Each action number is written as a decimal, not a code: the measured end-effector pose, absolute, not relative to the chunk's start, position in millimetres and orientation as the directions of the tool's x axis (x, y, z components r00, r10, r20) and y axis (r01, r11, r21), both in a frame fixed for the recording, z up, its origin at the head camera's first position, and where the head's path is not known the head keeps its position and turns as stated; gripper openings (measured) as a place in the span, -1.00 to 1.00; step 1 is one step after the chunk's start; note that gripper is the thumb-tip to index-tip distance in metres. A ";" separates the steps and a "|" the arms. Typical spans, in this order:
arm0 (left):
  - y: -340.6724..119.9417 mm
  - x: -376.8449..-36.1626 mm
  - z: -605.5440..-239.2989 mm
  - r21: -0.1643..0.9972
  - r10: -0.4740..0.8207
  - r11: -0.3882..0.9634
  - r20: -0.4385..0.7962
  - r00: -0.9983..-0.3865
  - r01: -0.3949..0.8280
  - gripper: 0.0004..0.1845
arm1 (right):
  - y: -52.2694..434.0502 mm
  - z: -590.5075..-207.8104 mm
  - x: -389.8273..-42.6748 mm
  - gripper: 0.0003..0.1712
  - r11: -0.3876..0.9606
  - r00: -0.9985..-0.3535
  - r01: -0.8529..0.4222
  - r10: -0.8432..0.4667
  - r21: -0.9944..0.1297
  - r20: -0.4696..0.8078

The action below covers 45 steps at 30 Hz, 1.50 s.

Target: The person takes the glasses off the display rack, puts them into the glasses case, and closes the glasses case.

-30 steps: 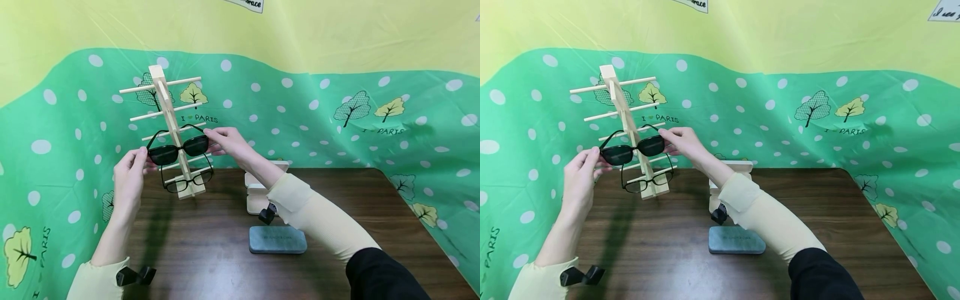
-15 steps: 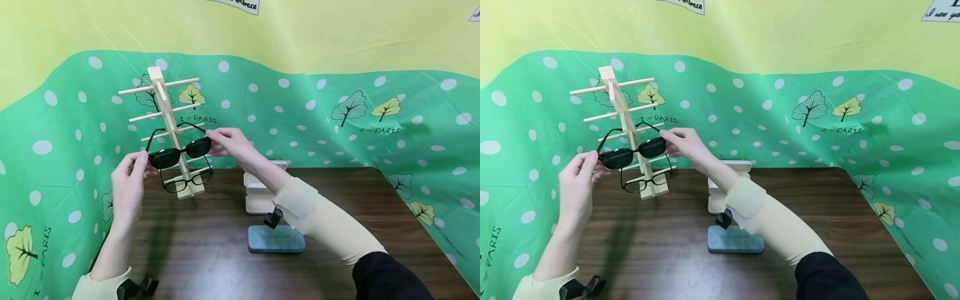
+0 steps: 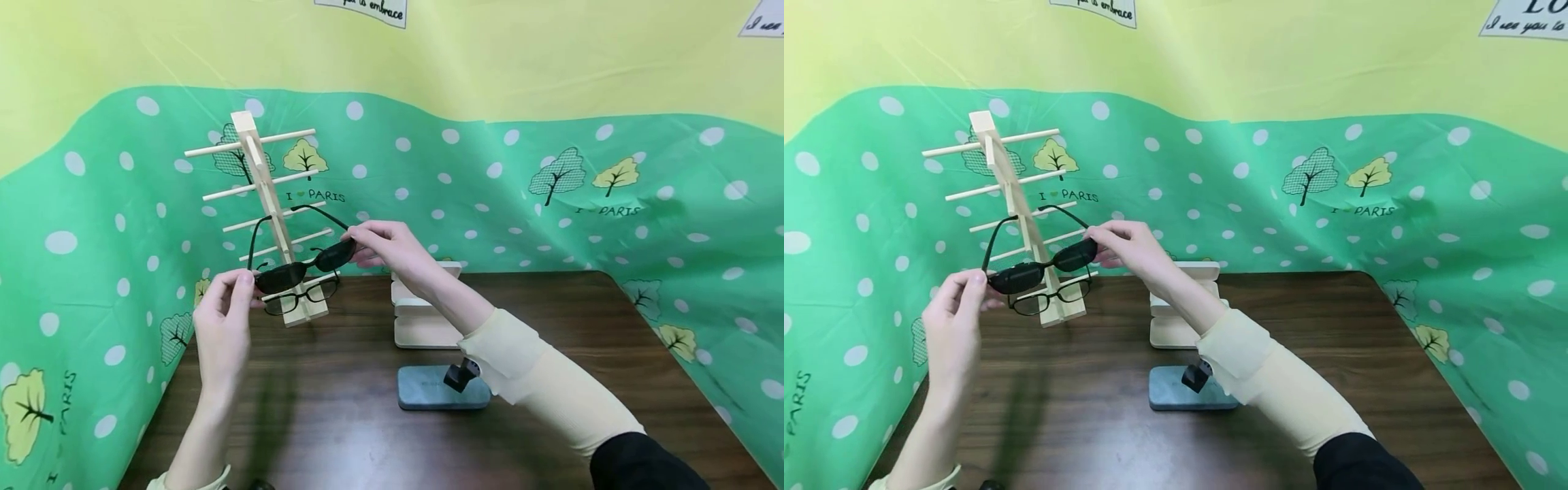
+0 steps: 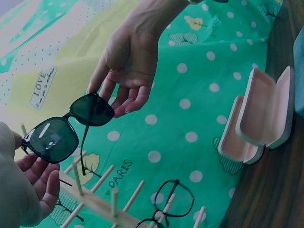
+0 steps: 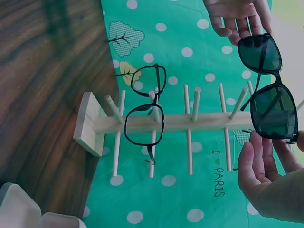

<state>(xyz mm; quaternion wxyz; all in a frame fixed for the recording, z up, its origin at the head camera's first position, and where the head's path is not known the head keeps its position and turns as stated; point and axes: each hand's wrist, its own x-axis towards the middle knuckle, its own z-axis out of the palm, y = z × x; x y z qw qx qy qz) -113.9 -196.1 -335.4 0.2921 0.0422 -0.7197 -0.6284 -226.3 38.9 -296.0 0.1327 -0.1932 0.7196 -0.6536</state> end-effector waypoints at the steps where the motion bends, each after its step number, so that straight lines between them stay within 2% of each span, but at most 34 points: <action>1: -193.6 -112.4 -336.8 0.927 -0.427 0.209 0.374 -0.823 0.313 -0.75 | 41.3 -296.8 -224.8 -0.66 0.071 -0.889 -0.108 -0.453 -0.992 0.064; 7: -178.0 -106.6 -343.7 0.927 -0.409 0.197 0.374 -0.833 0.320 -0.71 | 58.4 -305.1 -214.6 -0.65 0.071 -0.903 -0.075 -0.429 -0.995 0.038; 15: -153.1 -109.8 -361.2 0.949 -0.346 0.155 0.312 -0.885 0.274 -0.71 | 94.7 -331.1 -196.9 -0.58 0.073 -0.934 -0.022 -0.357 -0.997 -0.006; 24: -126.3 -115.7 -380.4 0.969 -0.262 0.141 0.234 -0.936 0.203 -0.69 | 128.3 -356.9 -175.5 -0.53 0.043 -0.965 -0.048 -0.259 -0.998 0.035; 36: -102.9 -116.5 -397.8 0.972 -0.218 0.160 0.206 -0.954 0.173 -0.68 | 155.2 -378.9 -155.5 -0.53 0.076 -0.982 -0.065 -0.183 -0.995 0.050; 45: -86.3 -115.1 -410.5 0.952 -0.195 0.188 0.278 -0.941 0.242 -0.67 | 167.9 -394.6 -138.7 -0.58 0.066 -0.992 -0.061 -0.115 -0.996 0.053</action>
